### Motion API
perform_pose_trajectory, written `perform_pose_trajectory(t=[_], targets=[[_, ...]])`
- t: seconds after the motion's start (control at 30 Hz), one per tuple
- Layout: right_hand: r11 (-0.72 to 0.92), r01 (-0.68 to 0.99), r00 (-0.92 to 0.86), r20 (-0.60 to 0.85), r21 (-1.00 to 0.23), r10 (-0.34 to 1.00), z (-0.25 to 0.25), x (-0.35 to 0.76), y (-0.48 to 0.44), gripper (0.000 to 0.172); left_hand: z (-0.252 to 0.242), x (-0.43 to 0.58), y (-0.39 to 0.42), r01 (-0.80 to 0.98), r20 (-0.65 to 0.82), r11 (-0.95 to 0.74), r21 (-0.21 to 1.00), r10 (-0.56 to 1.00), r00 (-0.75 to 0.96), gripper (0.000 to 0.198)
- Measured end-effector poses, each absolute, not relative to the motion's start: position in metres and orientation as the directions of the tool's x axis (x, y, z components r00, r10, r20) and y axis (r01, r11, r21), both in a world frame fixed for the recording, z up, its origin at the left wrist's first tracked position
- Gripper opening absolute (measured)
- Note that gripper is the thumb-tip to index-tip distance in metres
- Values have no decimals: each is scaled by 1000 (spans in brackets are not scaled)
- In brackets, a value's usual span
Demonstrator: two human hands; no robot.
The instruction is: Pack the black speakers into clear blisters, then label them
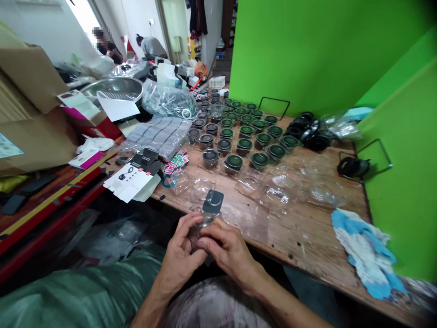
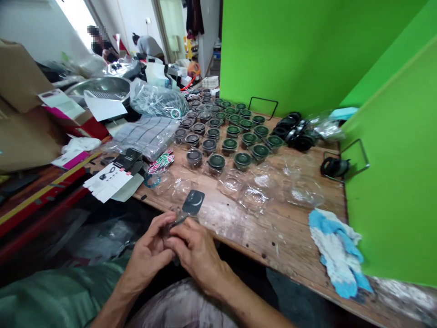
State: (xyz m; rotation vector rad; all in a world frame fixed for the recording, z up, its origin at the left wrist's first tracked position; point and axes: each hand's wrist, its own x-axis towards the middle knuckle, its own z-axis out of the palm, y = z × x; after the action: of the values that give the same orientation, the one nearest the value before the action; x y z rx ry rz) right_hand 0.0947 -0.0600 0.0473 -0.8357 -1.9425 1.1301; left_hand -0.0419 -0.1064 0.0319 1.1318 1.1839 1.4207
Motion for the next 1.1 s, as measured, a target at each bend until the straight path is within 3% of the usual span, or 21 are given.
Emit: perform_pose_trajectory(t=[0.1, 0.2, 0.3, 0.43, 0.53, 0.6, 0.73, 0.83, 0.97, 1.1], targets=[[315, 38, -526, 249, -948, 813, 43, 98, -55, 9, 29, -44, -106, -85, 88, -95, 992, 992, -86, 51], [331, 9, -540, 274, -944, 796, 45, 102, -47, 13, 31, -46, -105, -73, 93, -99, 992, 992, -82, 49], [463, 149, -587, 298, -874, 752, 47, 103, -47, 17, 33, -44, -106, -12, 127, -129, 992, 986, -109, 46], [630, 362, -601, 345, -688, 721, 50, 97, -60, 21, 38, -39, -106, 53, 135, -130, 990, 983, -124, 47], [671, 315, -527, 465, -671, 712, 65, 93, -66, 26, 43, -44, -103, -90, 79, -96, 991, 981, -175, 41], [685, 275, -455, 537, -675, 711, 81, 94, -63, 27, 47, -52, -101, -229, -46, -19, 973, 960, -276, 39], [656, 326, -294, 586, -681, 755, 106, 100, -46, 14, 51, -63, -100, -400, -256, 91, 912, 888, -381, 46], [620, 321, -339, 525, -716, 781, 98, 98, -43, 17, 47, -57, -104, -398, -206, 73, 915, 931, -302, 50], [480, 245, -516, 306, -843, 800, 66, 93, -57, 13, 39, -48, -106, -231, 7, -56, 971, 978, -207, 48], [328, 129, -521, 218, -936, 825, 47, 97, -60, 12, 30, -46, -104, -175, 71, -92, 980, 990, -123, 46]])
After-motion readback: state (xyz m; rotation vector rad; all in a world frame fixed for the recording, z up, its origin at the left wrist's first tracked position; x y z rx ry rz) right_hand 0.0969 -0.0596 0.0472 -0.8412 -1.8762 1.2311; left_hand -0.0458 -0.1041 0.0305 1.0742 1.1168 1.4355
